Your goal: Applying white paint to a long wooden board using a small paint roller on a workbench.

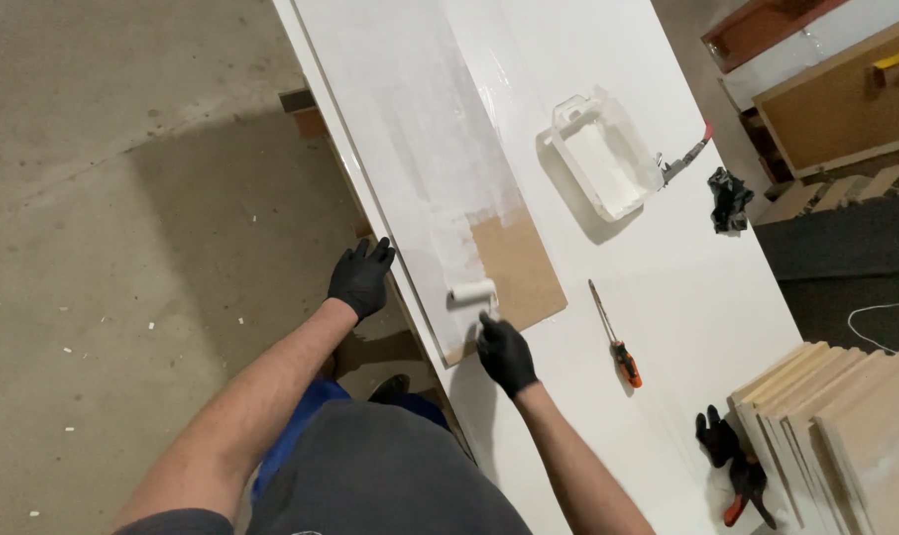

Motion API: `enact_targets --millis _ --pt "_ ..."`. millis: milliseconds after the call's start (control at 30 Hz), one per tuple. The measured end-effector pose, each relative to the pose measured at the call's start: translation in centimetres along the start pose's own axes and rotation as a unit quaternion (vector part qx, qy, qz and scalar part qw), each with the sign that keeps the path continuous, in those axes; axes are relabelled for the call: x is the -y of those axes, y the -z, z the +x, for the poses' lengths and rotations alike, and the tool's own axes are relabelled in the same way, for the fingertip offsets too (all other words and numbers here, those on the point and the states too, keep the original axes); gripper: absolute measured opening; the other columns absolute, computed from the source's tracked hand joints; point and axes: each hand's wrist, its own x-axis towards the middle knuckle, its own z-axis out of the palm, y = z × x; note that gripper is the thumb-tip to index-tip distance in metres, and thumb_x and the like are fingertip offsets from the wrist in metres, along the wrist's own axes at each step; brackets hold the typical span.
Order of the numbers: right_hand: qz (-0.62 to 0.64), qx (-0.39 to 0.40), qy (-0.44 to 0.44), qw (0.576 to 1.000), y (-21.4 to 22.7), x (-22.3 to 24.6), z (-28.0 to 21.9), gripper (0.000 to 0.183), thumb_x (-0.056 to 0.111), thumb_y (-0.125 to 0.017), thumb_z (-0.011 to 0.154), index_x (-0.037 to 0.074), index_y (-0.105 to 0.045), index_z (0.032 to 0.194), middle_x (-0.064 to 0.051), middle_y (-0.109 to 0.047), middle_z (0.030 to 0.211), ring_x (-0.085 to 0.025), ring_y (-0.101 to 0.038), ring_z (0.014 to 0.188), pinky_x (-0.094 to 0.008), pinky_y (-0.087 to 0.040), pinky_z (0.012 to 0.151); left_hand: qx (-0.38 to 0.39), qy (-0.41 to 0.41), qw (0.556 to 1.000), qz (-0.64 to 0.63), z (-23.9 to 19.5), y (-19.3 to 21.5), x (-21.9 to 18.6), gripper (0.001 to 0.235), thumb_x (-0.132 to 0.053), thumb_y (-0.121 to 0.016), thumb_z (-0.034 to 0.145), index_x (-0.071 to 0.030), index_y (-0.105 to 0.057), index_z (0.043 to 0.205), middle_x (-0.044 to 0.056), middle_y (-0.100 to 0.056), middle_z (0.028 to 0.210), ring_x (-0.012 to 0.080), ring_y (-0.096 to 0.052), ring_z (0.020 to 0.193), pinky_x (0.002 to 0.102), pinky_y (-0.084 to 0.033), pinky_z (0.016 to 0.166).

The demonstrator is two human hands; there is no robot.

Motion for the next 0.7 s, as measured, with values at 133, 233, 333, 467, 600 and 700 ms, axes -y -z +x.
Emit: enact_targets --millis 133,233,333,467,600,700 --pt "0.191 0.0 -0.102 0.976 -3.7 4.8 3.3 0.021 0.021 -0.071 0.099 0.011 -0.066 0.081 -0.006 -0.056 0.074 -0.012 -0.058 0.084 -0.024 -0.047 0.079 0.008 -0.003 1.0 -0.021 0.2 -1.3 1.1 0.079 -0.014 -0.061 0.084 -0.018 -0.041 0.16 0.006 -0.028 0.172 0.0467 -0.029 0.153 0.061 -0.028 0.121" --pt "-0.321 0.008 0.16 0.933 -2.9 -8.8 6.5 0.044 0.031 -0.06 0.101 0.022 -0.062 0.143 -0.016 -0.073 0.105 -0.03 -0.071 0.107 -0.042 -0.056 0.09 0.01 -0.002 1.0 -0.015 0.4 -1.3 0.7 0.079 -0.016 -0.062 0.085 -0.016 -0.04 0.161 0.008 -0.029 0.172 0.0471 -0.031 0.152 0.061 -0.029 0.12" --pt "-0.338 0.004 0.168 0.926 -1.6 -11.0 5.0 0.045 0.029 -0.063 0.098 0.023 -0.061 0.143 -0.013 -0.072 0.104 -0.027 -0.071 0.105 -0.039 -0.057 0.088 -0.002 -0.008 1.0 0.024 0.3 -0.4 0.6 0.077 -0.018 -0.064 0.085 -0.015 -0.042 0.16 0.008 -0.032 0.17 0.0473 -0.033 0.151 0.06 -0.031 0.119" --pt "-0.356 0.012 0.19 0.915 -1.8 -12.3 3.1 0.048 0.025 -0.067 0.095 0.024 -0.059 0.142 -0.008 -0.071 0.102 -0.023 -0.071 0.102 -0.036 -0.058 0.086 0.024 0.004 1.0 -0.007 0.9 -2.7 1.4 0.094 -0.035 -0.075 0.08 -0.018 -0.035 0.163 0.007 -0.023 0.174 0.0481 -0.026 0.154 0.063 -0.025 0.122" --pt "-0.38 0.015 0.207 0.901 -1.1 -14.5 -0.8 0.056 0.02 -0.074 0.089 0.026 -0.057 0.142 0.0 -0.069 0.098 -0.017 -0.071 0.099 -0.031 -0.059 0.083 0.033 0.011 0.999 -0.006 1.1 -3.5 1.5 0.093 -0.03 -0.072 0.085 -0.019 -0.028 0.166 0.006 -0.016 0.176 0.0461 -0.019 0.157 0.06 -0.02 0.124" --pt "-0.414 0.048 0.195 0.888 0.6 -15.1 -5.5 0.053 0.019 -0.074 0.09 0.024 -0.058 0.141 0.005 -0.068 0.097 -0.012 -0.071 0.099 -0.027 -0.052 0.097 0.018 0.0 1.0 0.023 0.7 -2.5 1.2 0.087 -0.025 -0.068 0.089 -0.018 -0.028 0.166 0.009 -0.021 0.174 0.0463 -0.022 0.156 0.06 -0.023 0.123"
